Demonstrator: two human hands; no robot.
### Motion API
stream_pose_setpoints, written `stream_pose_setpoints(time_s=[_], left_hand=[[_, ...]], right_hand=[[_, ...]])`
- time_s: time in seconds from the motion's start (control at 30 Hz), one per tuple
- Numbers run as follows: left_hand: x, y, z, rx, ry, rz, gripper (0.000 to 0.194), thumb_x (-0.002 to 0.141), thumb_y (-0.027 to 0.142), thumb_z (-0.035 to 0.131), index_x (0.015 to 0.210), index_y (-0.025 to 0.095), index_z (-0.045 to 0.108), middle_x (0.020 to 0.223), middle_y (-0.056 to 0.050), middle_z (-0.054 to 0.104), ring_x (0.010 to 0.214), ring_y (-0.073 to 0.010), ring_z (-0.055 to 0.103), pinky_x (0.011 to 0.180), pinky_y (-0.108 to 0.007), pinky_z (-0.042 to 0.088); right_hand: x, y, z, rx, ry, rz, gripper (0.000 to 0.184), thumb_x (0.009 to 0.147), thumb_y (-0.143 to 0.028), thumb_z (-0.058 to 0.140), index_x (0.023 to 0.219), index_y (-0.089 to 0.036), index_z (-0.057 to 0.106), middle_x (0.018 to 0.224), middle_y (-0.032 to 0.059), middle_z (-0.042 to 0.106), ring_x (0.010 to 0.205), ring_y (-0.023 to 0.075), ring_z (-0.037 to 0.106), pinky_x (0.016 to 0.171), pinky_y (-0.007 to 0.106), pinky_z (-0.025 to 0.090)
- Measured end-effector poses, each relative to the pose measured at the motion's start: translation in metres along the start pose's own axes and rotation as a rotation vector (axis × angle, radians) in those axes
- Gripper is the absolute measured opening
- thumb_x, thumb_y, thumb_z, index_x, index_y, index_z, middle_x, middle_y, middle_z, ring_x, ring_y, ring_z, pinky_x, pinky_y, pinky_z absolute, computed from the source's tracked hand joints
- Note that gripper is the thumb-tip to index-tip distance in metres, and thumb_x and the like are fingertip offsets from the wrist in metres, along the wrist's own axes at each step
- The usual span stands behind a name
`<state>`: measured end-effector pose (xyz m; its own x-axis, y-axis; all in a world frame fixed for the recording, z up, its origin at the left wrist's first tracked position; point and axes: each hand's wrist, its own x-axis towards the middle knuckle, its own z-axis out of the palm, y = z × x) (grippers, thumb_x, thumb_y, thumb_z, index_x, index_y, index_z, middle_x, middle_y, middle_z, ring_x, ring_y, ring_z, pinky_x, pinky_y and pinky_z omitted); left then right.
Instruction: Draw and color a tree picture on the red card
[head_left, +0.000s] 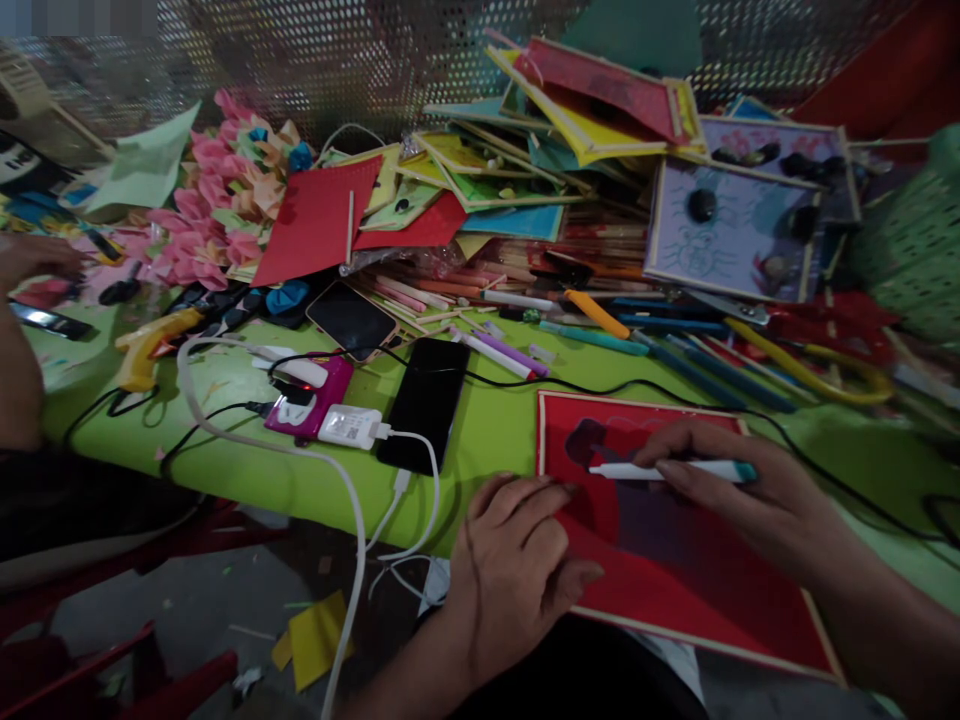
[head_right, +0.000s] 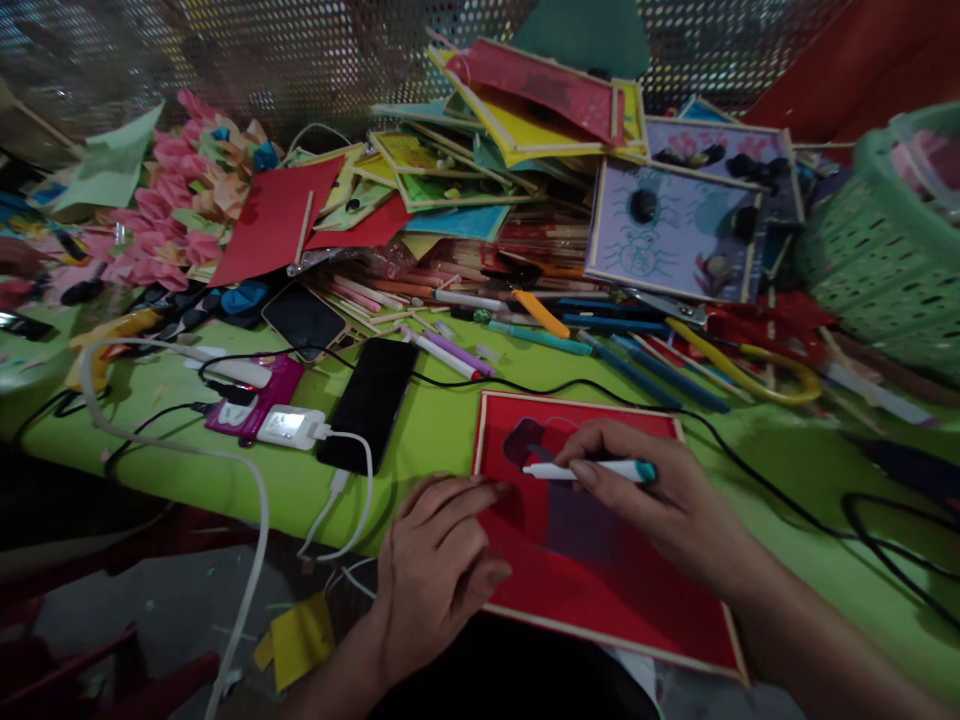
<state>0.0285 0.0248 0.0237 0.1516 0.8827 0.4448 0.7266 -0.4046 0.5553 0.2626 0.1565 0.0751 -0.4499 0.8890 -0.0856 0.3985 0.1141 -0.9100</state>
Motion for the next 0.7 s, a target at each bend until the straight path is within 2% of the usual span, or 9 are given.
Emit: stream_pose_setpoints(time_s=[0.23,0.43,0.7], left_hand=[[0.000,-0.001,0.000,-0.011,0.006,0.003,0.033,0.119,0.039,0.053,0.094,0.024,0.069,0.135,-0.005,0.085,0.126,-0.0229,0.075,0.118,-0.041,0.052],[0.000,0.000,0.000,-0.002,0.006,0.001,0.034,0.119,0.039,0.052,0.094,0.024,0.070,0.136,-0.004,0.085,0.127,-0.0225,0.076,0.117,-0.042,0.053],[-0.001,0.000,0.000,0.017,-0.011,0.007,0.032,0.118,0.038,0.054,0.094,0.024,0.070,0.137,-0.005,0.084,0.128,-0.0233,0.075,0.117,-0.042,0.053]], right_hand=[[-0.002,0.007,-0.001,0.004,0.072,0.062,0.045,0.094,-0.070,0.079,0.087,-0.026,0.085,0.082,0.0040,0.074,0.074,0.0209,0.063,0.068,0.031,0.050],[-0.003,0.014,-0.003,0.007,0.123,0.091,0.046,0.091,-0.071,0.080,0.090,-0.026,0.084,0.082,0.0047,0.074,0.073,0.0220,0.062,0.067,0.033,0.051],[-0.002,0.017,-0.006,-0.018,0.124,0.082,0.046,0.093,-0.071,0.078,0.089,-0.025,0.082,0.082,0.0046,0.074,0.073,0.0213,0.062,0.067,0.032,0.050]])
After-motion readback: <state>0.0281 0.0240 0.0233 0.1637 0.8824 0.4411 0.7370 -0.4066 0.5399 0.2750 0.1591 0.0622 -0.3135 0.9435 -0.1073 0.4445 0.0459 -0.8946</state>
